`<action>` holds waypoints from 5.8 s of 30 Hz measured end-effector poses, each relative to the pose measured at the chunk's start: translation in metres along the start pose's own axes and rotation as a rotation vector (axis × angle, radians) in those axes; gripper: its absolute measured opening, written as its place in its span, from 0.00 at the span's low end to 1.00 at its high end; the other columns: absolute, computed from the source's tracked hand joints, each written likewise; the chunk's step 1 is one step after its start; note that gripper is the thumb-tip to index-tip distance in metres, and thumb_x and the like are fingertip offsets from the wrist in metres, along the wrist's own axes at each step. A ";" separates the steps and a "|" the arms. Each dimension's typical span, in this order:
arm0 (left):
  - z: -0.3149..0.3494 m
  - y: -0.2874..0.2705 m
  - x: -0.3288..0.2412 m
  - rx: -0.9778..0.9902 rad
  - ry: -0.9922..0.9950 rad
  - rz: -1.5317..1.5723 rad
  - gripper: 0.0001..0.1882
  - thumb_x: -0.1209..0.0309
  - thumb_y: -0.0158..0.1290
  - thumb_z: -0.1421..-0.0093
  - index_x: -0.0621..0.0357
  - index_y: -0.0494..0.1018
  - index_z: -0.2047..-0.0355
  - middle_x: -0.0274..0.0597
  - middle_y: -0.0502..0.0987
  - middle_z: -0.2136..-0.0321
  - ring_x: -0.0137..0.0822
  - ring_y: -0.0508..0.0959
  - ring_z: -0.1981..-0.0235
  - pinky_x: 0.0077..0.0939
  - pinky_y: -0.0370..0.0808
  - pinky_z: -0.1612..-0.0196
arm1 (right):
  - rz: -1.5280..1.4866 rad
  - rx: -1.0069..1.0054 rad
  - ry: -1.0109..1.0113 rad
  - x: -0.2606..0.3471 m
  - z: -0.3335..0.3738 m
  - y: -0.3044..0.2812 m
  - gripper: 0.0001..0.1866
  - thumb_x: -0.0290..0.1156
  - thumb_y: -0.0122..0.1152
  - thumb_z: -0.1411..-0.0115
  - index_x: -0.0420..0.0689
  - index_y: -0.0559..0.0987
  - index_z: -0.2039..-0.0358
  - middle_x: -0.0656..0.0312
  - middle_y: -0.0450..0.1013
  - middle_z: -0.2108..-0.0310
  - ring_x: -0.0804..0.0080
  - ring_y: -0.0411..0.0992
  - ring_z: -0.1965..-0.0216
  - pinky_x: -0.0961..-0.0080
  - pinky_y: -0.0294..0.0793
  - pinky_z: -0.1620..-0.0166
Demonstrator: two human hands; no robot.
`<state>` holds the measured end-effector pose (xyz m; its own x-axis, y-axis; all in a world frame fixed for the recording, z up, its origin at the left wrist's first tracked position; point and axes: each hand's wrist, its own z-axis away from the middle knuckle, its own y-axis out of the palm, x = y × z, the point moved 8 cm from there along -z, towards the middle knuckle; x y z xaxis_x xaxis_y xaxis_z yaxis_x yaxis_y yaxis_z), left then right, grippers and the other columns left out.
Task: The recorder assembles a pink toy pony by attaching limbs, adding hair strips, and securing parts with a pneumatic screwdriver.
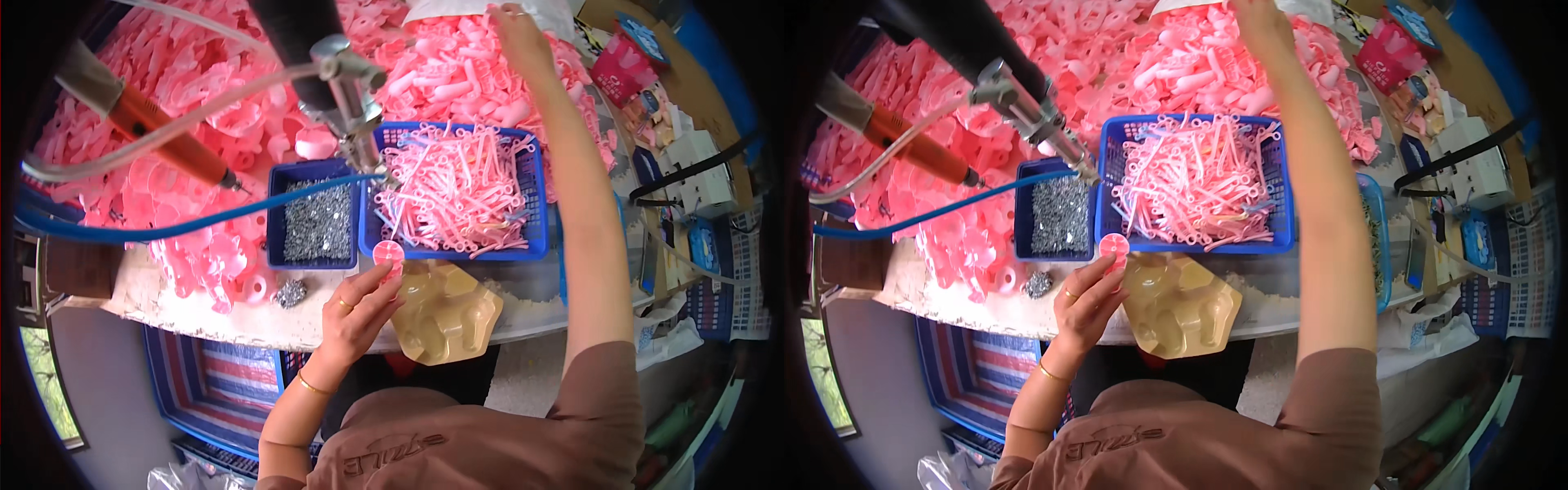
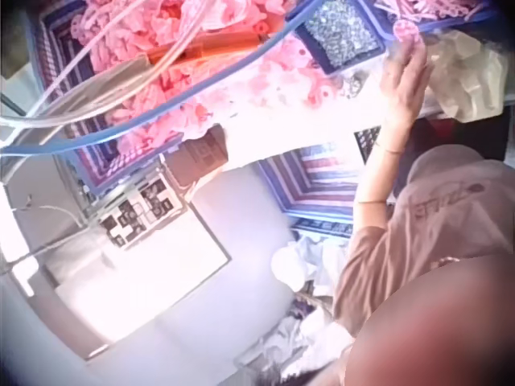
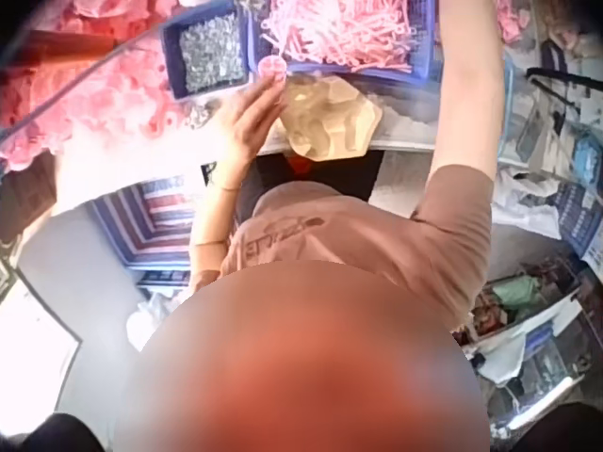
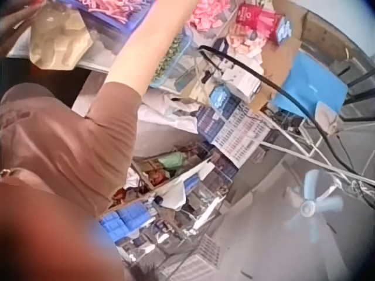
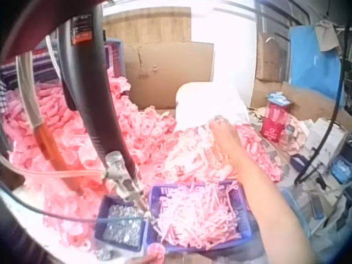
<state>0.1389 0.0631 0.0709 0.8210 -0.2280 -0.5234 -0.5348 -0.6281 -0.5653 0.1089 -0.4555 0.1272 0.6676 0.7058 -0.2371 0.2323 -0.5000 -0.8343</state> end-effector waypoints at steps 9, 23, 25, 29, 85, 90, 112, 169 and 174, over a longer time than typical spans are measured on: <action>0.045 0.000 -0.034 0.105 0.104 -0.050 0.25 0.74 0.66 0.55 0.52 0.78 0.54 0.40 0.78 0.53 0.39 0.79 0.62 0.28 0.79 0.61 | -1.124 0.216 -0.078 0.169 0.199 -0.192 0.19 0.28 0.55 0.36 0.42 0.72 0.44 0.60 0.75 0.56 0.75 0.73 0.54 0.75 0.72 0.50; 0.060 0.000 -0.062 0.043 0.005 -0.004 0.21 0.78 0.67 0.58 0.59 0.79 0.60 0.44 0.80 0.58 0.44 0.78 0.61 0.33 0.77 0.59 | -1.123 0.251 -0.165 0.193 0.341 -0.216 0.15 0.15 0.61 0.52 0.43 0.78 0.62 0.57 0.77 0.54 0.59 0.75 0.57 0.67 0.74 0.52; 0.060 -0.004 -0.058 -0.012 -0.035 -0.041 0.21 0.77 0.67 0.57 0.57 0.80 0.59 0.40 0.80 0.58 0.41 0.78 0.62 0.30 0.78 0.60 | -1.157 0.247 -0.146 0.193 0.344 -0.219 0.16 0.15 0.61 0.52 0.43 0.79 0.62 0.57 0.76 0.54 0.60 0.75 0.57 0.68 0.75 0.53; 0.061 -0.021 -0.040 -0.105 -0.105 -0.095 0.23 0.79 0.66 0.58 0.58 0.80 0.58 0.41 0.80 0.58 0.41 0.78 0.61 0.32 0.77 0.58 | -1.167 0.191 -0.126 0.199 0.351 -0.216 0.16 0.13 0.60 0.53 0.43 0.81 0.63 0.57 0.74 0.53 0.63 0.76 0.57 0.72 0.77 0.58; 0.087 0.043 -0.030 0.250 -0.224 -0.060 0.50 0.56 0.71 0.57 0.58 0.58 0.38 0.55 0.56 0.34 0.59 0.51 0.31 0.51 0.52 0.32 | -1.137 0.400 0.127 0.201 0.398 -0.164 0.44 0.36 0.75 0.53 0.42 0.65 0.37 0.46 0.57 0.35 0.48 0.59 0.36 0.59 0.61 0.37; 0.087 0.032 -0.023 0.241 -0.195 -0.010 0.48 0.60 0.71 0.57 0.60 0.59 0.39 0.53 0.60 0.36 0.60 0.56 0.33 0.50 0.58 0.34 | -1.047 0.420 0.076 0.204 0.397 -0.165 0.49 0.37 0.78 0.56 0.40 0.63 0.35 0.47 0.57 0.35 0.49 0.61 0.37 0.61 0.63 0.38; 0.081 -0.109 0.043 -0.263 -0.344 -0.459 0.12 0.79 0.57 0.45 0.60 0.75 0.59 0.46 0.77 0.56 0.47 0.75 0.51 0.40 0.68 0.46 | -1.017 0.187 0.153 0.192 0.353 -0.190 0.17 0.23 0.62 0.44 0.37 0.78 0.53 0.51 0.71 0.46 0.58 0.70 0.45 0.68 0.68 0.43; 0.072 0.036 0.023 0.121 -0.645 0.178 0.47 0.70 0.62 0.48 0.71 0.46 0.34 0.64 0.63 0.42 0.58 0.64 0.40 0.42 0.62 0.38 | -0.807 -0.029 -0.288 0.243 0.367 -0.223 0.16 0.22 0.65 0.60 0.46 0.83 0.67 0.68 0.76 0.68 0.65 0.71 0.65 0.70 0.72 0.62; 0.085 0.024 0.027 0.190 -0.586 0.131 0.47 0.71 0.61 0.47 0.70 0.46 0.33 0.64 0.61 0.40 0.56 0.64 0.39 0.42 0.62 0.37 | -0.835 -0.003 -0.370 0.257 0.372 -0.220 0.16 0.22 0.64 0.60 0.45 0.82 0.66 0.68 0.75 0.66 0.66 0.71 0.63 0.69 0.73 0.59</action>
<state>0.1308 0.1047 -0.0111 0.5292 0.1855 -0.8280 -0.6938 -0.4670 -0.5481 -0.0338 0.0227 0.0640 0.0120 0.9545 0.2979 0.5403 0.2445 -0.8052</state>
